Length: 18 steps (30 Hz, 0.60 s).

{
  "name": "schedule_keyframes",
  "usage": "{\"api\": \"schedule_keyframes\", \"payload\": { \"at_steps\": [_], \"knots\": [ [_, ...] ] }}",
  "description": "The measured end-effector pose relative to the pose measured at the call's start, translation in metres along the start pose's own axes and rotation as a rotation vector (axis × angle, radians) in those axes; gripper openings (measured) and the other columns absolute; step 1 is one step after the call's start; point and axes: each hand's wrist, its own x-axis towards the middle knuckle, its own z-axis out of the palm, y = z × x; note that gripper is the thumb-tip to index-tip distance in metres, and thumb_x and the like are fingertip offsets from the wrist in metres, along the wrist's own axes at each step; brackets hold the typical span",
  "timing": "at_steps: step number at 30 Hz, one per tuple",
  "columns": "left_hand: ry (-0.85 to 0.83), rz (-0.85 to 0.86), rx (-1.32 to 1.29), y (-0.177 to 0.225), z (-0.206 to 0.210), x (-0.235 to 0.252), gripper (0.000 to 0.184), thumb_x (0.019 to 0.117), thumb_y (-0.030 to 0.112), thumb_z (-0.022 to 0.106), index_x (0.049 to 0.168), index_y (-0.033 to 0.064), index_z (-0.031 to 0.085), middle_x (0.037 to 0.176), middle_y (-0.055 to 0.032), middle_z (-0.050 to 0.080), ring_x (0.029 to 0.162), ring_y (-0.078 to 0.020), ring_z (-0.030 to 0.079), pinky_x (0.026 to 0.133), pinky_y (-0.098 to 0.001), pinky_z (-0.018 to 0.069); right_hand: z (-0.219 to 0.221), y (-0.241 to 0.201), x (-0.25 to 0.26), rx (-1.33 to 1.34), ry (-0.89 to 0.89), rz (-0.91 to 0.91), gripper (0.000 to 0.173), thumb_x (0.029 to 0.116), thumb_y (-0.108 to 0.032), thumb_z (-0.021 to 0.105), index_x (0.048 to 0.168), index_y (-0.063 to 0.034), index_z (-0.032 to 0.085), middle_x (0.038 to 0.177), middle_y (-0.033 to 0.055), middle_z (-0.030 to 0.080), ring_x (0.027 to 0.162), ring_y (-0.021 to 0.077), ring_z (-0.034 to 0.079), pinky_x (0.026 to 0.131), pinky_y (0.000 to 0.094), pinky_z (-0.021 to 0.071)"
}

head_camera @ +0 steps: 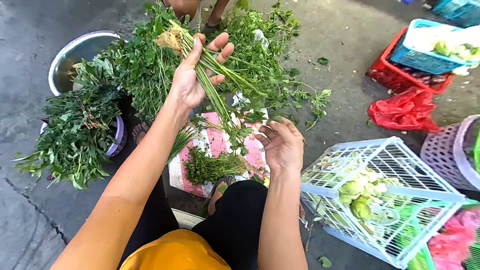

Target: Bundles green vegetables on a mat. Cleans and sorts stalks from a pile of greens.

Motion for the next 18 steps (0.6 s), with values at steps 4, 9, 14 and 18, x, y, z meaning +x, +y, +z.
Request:
{"api": "schedule_keyframes", "payload": {
  "at_steps": [4,9,14,18],
  "knots": [
    [-0.024,-0.050,0.020,-0.014,0.005,-0.003,0.030,0.1139,0.036,0.025,0.115,0.0174,0.048,0.115,-0.0086,0.074,0.096,-0.0199,0.075,0.061,-0.0272,0.0609,0.040,-0.008,-0.003,-0.247,-0.560,-0.201,0.033,0.0964,-0.030,0.069,0.126,-0.0186,0.064,0.122,0.0006,0.068,0.105,0.0139,0.067,0.083,0.0321,0.0601],
    [0.100,-0.068,0.138,-0.004,0.010,-0.002,0.030,0.1138,0.037,0.026,0.118,0.0162,0.048,0.114,-0.0090,0.074,0.092,-0.0224,0.076,0.060,-0.0323,0.0626,0.047,-0.005,0.002,-0.172,-0.514,-0.071,0.015,0.0943,-0.002,0.065,0.106,-0.0083,0.071,0.090,0.0057,0.072,0.062,0.0116,0.067,0.052,0.0260,0.0598],
    [0.254,0.016,0.063,0.011,0.002,0.007,0.031,0.1137,0.037,0.028,0.124,0.0146,0.047,0.112,-0.0104,0.072,0.093,-0.0246,0.075,0.074,-0.0412,0.0640,-0.039,0.005,0.003,-0.146,-0.083,0.049,0.013,0.0931,0.002,0.054,0.093,-0.0048,0.065,0.078,0.0032,0.068,0.062,0.0103,0.065,0.055,0.0248,0.0578],
    [0.287,0.062,-0.020,0.014,0.000,0.012,0.029,0.1135,0.037,0.029,0.123,0.0151,0.047,0.114,-0.0110,0.071,0.096,-0.0262,0.074,0.079,-0.0454,0.0629,-0.085,0.006,-0.007,-0.138,0.243,0.038,0.017,0.0990,0.006,0.052,0.092,-0.0061,0.061,0.075,0.0007,0.069,0.061,0.0082,0.066,0.057,0.0220,0.0588]
  ]
}}
